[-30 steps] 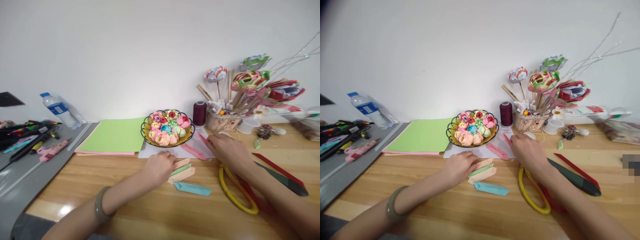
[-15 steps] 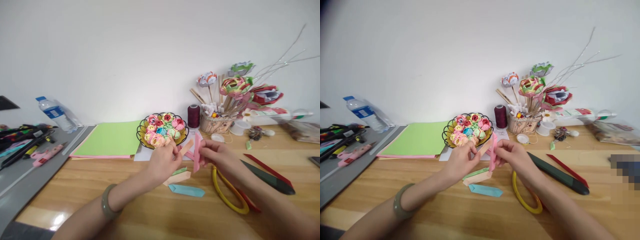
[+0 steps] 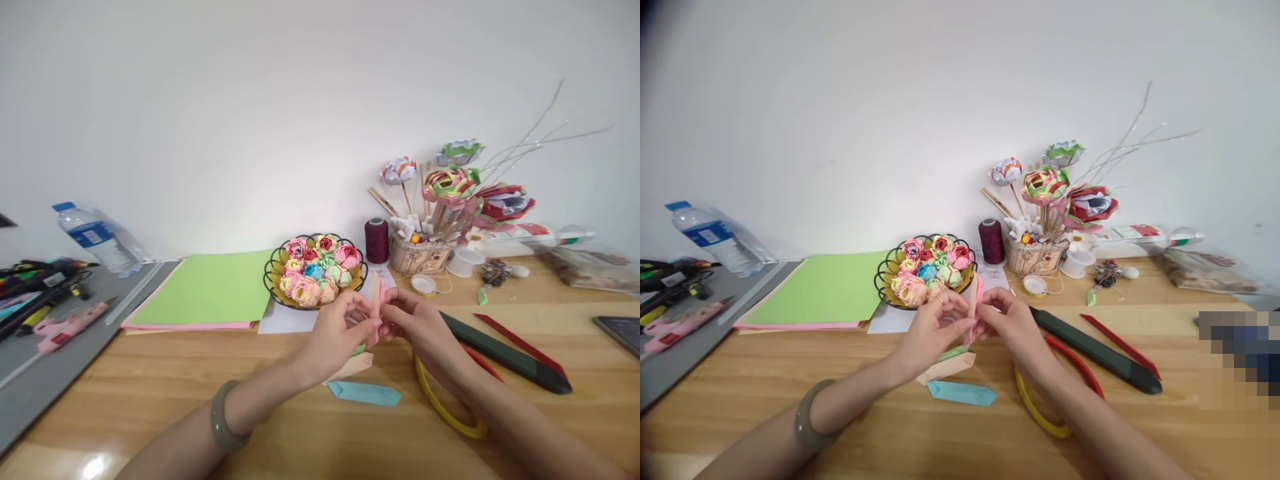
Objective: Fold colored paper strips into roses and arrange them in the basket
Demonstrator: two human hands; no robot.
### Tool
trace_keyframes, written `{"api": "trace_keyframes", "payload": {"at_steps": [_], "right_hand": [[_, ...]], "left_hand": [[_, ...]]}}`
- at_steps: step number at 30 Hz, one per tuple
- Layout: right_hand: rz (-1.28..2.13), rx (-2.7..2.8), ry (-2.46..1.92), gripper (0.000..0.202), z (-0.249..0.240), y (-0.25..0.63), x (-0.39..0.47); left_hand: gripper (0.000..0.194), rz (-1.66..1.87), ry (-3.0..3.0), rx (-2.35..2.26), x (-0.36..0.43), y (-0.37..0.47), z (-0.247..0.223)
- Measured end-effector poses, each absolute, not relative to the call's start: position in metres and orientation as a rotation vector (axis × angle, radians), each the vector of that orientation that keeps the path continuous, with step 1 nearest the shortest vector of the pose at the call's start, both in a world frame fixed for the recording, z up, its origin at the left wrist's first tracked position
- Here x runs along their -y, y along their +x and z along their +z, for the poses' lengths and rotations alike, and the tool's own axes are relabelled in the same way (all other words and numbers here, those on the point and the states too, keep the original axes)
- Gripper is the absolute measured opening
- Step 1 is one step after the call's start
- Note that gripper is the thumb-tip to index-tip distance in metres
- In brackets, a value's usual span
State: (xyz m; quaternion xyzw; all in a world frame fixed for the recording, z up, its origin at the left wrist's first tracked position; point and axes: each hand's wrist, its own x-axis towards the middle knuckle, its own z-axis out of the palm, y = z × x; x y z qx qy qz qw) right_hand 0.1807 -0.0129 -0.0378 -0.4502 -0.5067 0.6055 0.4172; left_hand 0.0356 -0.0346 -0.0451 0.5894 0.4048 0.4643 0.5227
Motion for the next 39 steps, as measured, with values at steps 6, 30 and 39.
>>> {"api": "trace_keyframes", "payload": {"at_steps": [6,30,39], "right_hand": [[1.442,1.422,-1.118,0.025,-0.04,0.18,0.011],[1.107,2.239,-1.498,0.018,-0.044,0.197,-0.004],[0.597,2.44,-1.576,0.023,-0.038,0.191,0.007]], "left_hand": [[0.019,1.077,1.412,-1.04,0.034,0.034,-0.045],[0.014,1.61,1.823,-1.635,0.03,-0.063,-0.002],[0.053,0.532,2.259,-2.103,0.042,-0.161,-0.063]]}}
